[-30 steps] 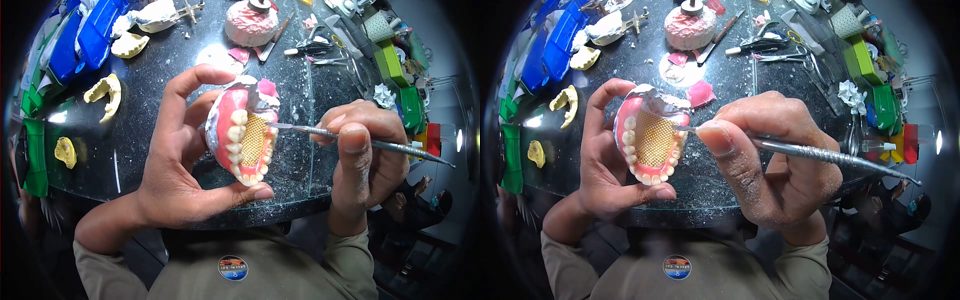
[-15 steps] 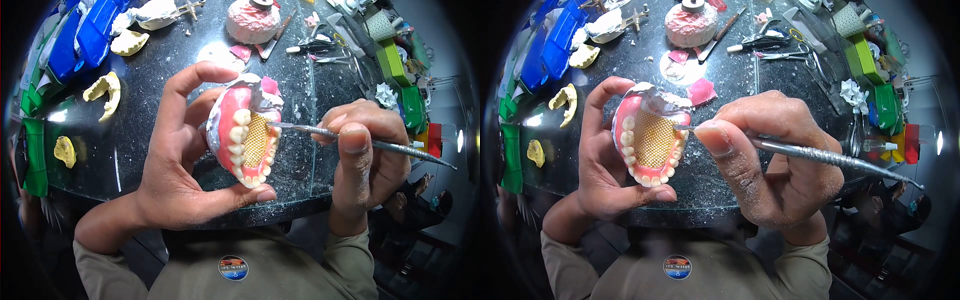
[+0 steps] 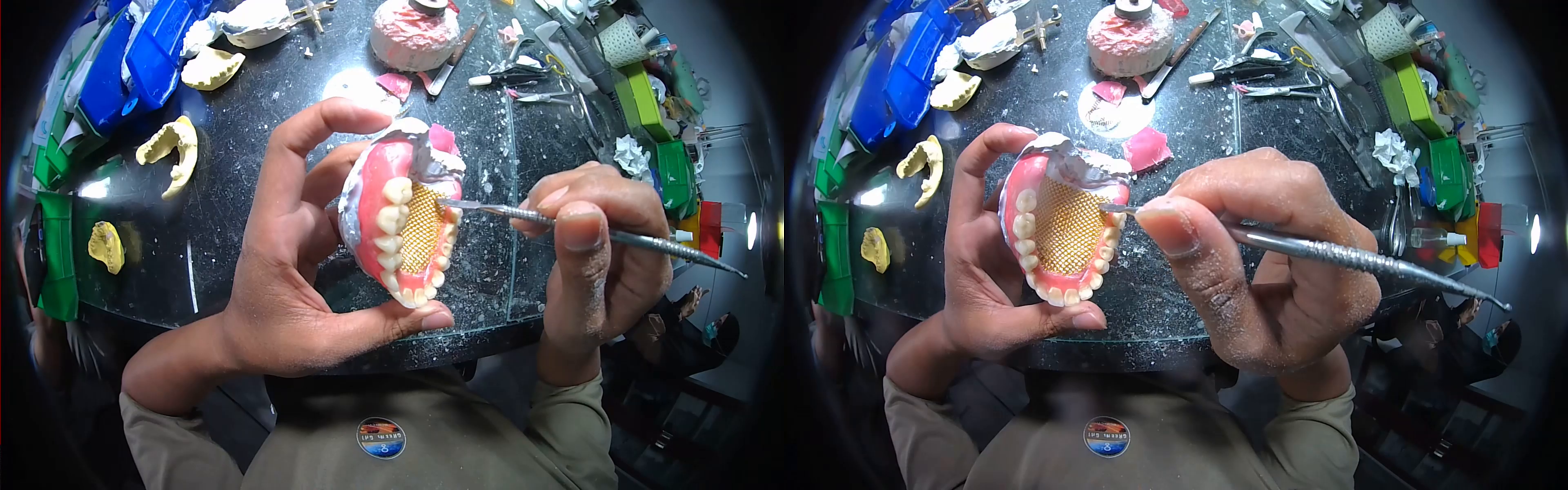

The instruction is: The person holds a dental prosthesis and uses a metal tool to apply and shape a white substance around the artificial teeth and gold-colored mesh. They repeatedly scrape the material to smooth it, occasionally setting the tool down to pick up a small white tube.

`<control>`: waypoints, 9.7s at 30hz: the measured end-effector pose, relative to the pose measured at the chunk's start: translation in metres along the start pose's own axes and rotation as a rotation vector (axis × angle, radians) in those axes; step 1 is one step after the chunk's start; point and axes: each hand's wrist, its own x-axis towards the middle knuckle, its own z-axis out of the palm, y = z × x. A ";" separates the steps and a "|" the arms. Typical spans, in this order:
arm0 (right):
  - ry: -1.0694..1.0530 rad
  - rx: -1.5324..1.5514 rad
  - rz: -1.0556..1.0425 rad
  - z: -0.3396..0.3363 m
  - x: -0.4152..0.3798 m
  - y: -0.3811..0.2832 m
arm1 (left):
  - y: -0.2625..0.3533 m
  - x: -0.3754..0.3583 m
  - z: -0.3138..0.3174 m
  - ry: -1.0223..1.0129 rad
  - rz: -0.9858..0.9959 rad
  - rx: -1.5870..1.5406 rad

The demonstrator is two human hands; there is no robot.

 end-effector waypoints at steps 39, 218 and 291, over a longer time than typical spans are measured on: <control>0.679 -0.293 0.424 -0.106 -0.154 0.031 | -0.003 -0.003 0.012 0.226 -0.039 0.303; -0.072 -0.218 -0.143 -0.047 -0.016 0.006 | 0.001 0.013 -0.004 0.244 -0.042 -0.025; -0.045 -0.212 -0.222 -0.044 -0.014 0.013 | 0.002 0.013 -0.009 0.132 0.006 0.075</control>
